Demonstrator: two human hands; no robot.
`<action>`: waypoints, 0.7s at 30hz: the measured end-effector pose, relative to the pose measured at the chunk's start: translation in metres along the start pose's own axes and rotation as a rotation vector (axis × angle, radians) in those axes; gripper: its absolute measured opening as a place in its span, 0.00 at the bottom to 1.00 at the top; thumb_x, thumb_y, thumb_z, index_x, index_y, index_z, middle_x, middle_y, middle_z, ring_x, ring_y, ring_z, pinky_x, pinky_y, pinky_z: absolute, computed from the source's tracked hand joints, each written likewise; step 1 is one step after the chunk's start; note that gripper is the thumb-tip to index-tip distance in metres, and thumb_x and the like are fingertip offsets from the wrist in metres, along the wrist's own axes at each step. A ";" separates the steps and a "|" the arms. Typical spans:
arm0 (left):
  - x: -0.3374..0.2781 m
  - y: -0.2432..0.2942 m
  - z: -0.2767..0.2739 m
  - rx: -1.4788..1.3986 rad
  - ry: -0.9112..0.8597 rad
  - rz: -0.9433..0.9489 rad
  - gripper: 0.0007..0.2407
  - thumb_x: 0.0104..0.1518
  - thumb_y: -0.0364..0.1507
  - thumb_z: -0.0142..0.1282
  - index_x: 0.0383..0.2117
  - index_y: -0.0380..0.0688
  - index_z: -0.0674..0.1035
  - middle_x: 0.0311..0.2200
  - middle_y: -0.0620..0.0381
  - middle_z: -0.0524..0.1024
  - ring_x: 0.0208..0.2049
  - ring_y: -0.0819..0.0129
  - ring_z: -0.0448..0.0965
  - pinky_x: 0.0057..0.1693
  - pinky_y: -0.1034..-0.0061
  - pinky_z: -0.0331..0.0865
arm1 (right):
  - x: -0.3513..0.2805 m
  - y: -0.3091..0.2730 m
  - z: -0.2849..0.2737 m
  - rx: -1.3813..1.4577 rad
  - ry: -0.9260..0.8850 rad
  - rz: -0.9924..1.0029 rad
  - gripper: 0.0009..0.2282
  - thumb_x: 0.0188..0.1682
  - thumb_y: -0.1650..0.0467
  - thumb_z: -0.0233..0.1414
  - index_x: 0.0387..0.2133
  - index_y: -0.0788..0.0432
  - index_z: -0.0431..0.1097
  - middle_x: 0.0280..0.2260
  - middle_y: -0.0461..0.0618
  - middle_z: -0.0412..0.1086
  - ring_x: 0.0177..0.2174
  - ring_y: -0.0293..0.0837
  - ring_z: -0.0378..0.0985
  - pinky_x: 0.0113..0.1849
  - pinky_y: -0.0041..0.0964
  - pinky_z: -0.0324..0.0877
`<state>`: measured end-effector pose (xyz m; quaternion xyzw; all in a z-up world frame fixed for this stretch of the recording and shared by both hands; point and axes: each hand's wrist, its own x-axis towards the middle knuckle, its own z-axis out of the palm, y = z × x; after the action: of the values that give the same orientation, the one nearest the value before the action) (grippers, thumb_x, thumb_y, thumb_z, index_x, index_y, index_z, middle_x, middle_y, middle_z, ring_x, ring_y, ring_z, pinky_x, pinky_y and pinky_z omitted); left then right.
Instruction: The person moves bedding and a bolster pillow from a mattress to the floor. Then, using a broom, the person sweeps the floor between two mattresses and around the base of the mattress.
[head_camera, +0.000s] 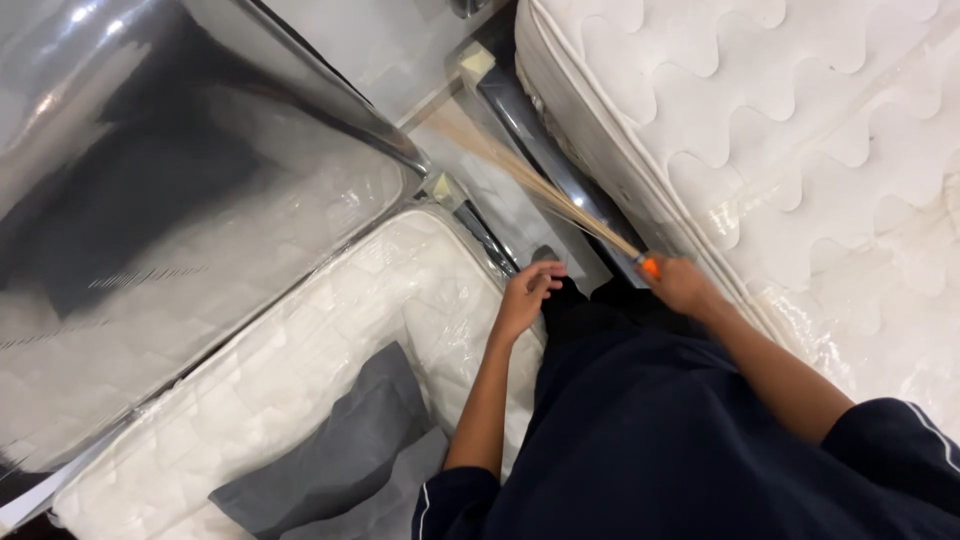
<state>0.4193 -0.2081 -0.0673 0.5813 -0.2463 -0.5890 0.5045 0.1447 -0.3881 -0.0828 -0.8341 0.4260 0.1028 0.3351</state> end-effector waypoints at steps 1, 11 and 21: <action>-0.002 -0.002 0.000 -0.001 -0.003 -0.005 0.12 0.68 0.24 0.43 0.53 0.42 0.78 0.47 0.57 0.82 0.43 0.73 0.81 0.48 0.77 0.72 | -0.008 0.000 0.002 0.001 -0.003 0.005 0.17 0.55 0.60 0.50 0.38 0.63 0.73 0.26 0.70 0.74 0.28 0.70 0.77 0.33 0.64 0.71; 0.011 -0.005 0.003 0.001 0.093 0.033 0.11 0.68 0.25 0.43 0.52 0.42 0.77 0.48 0.56 0.81 0.43 0.71 0.81 0.48 0.78 0.73 | -0.028 0.036 -0.001 0.012 -0.067 0.106 0.18 0.54 0.56 0.51 0.36 0.61 0.74 0.26 0.67 0.75 0.29 0.65 0.78 0.36 0.60 0.71; -0.057 -0.028 0.084 -0.042 0.309 -0.020 0.12 0.67 0.25 0.43 0.51 0.43 0.78 0.47 0.57 0.82 0.42 0.71 0.82 0.46 0.77 0.74 | -0.082 0.010 -0.082 0.539 -0.151 0.214 0.18 0.55 0.59 0.49 0.42 0.63 0.72 0.19 0.58 0.70 0.15 0.49 0.72 0.22 0.48 0.71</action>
<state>0.3218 -0.1722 -0.0500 0.6567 -0.1478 -0.5026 0.5425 0.0769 -0.3924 0.0118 -0.6555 0.4972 0.0825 0.5624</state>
